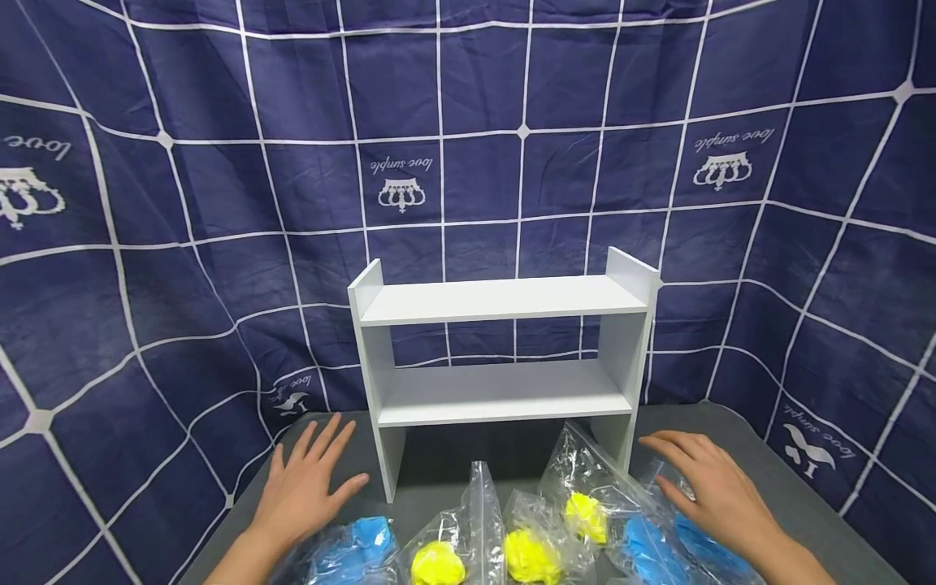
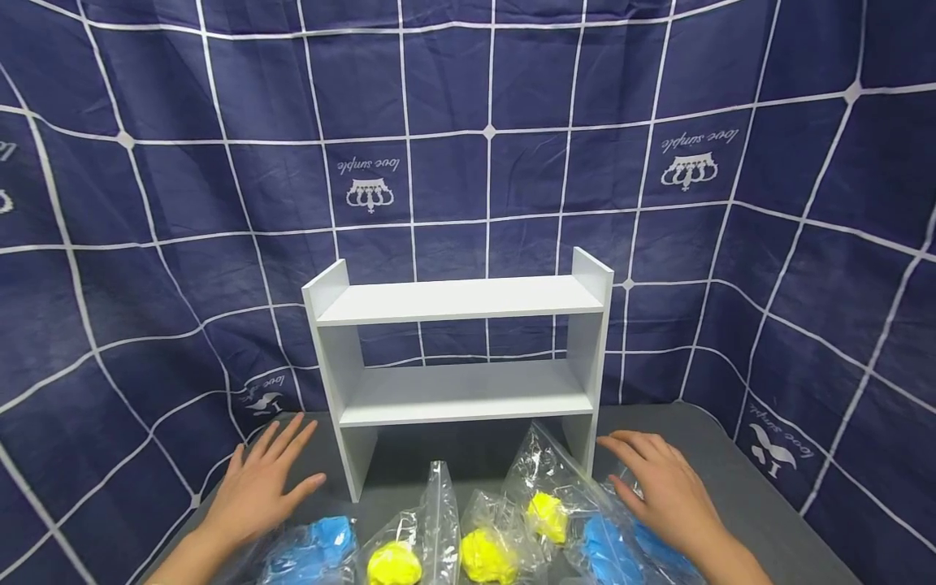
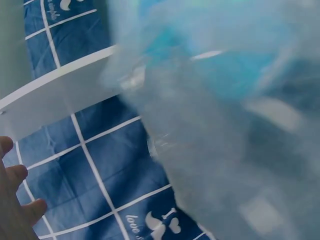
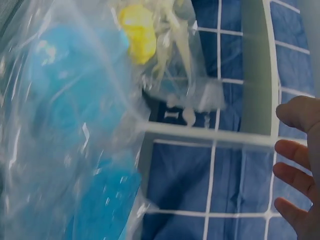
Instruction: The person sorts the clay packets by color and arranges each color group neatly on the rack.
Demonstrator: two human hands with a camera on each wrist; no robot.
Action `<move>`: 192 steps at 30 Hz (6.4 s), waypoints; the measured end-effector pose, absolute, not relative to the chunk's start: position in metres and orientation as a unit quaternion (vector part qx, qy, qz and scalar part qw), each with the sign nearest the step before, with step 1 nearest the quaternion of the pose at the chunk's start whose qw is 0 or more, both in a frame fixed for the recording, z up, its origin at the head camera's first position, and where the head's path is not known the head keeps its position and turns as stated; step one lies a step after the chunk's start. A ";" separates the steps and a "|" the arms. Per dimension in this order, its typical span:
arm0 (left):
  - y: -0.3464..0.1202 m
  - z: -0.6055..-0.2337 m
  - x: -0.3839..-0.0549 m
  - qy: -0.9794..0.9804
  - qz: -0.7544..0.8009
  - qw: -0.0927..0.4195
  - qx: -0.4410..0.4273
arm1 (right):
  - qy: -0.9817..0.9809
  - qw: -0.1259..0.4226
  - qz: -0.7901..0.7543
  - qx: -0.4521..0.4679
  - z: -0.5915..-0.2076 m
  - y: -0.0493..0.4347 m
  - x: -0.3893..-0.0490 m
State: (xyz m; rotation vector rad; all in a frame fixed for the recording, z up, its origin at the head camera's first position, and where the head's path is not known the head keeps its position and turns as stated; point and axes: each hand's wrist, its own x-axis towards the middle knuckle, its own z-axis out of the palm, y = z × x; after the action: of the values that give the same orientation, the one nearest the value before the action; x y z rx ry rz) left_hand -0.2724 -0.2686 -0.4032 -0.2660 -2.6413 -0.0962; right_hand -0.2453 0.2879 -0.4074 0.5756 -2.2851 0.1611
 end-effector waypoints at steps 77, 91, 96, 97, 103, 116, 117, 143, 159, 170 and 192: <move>-0.189 -0.223 -0.385 -0.688 -0.580 0.386 -0.200 | -0.907 0.057 0.265 0.321 -0.484 0.241 -0.294; -0.188 -0.228 -0.389 -0.663 -0.583 0.410 -0.227 | -0.929 0.134 0.160 0.307 -0.488 0.233 -0.290; -0.188 -0.229 -0.389 -0.657 -0.589 0.413 -0.224 | -0.927 0.179 0.136 0.301 -0.487 0.227 -0.287; -0.189 -0.229 -0.391 -0.658 -0.587 0.414 -0.225 | -0.925 0.189 0.138 0.299 -0.488 0.226 -0.286; -0.188 -0.227 -0.391 -0.669 -0.575 0.415 -0.225 | -0.913 0.207 0.186 0.298 -0.479 0.229 -0.286; -0.185 -0.226 -0.392 -0.663 -0.576 0.420 -0.230 | -0.909 0.250 0.221 0.249 -0.445 0.244 -0.281; -0.185 -0.226 -0.391 -0.662 -0.576 0.420 -0.231 | -0.909 0.251 0.224 0.247 -0.442 0.244 -0.280; -0.183 -0.230 -0.394 -0.640 -0.596 0.423 -0.240 | -0.863 0.260 0.257 0.350 -0.362 0.213 -0.251; -0.183 -0.229 -0.392 -0.646 -0.592 0.422 -0.232 | -0.874 0.292 0.243 0.304 -0.330 0.205 -0.295; -0.185 -0.229 -0.394 -0.644 -0.591 0.425 -0.235 | -0.902 0.272 0.235 0.238 -0.328 0.202 -0.347; -0.185 -0.229 -0.395 -0.640 -0.596 0.423 -0.236 | -0.932 0.270 0.200 0.138 -0.343 0.196 -0.370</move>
State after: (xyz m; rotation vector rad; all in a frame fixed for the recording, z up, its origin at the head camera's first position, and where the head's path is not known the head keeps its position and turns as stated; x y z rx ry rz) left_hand -0.3948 -0.1847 -0.2291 -0.5907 -1.6027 -1.4932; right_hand -0.3701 0.1956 -0.3427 0.3718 -2.5104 0.5390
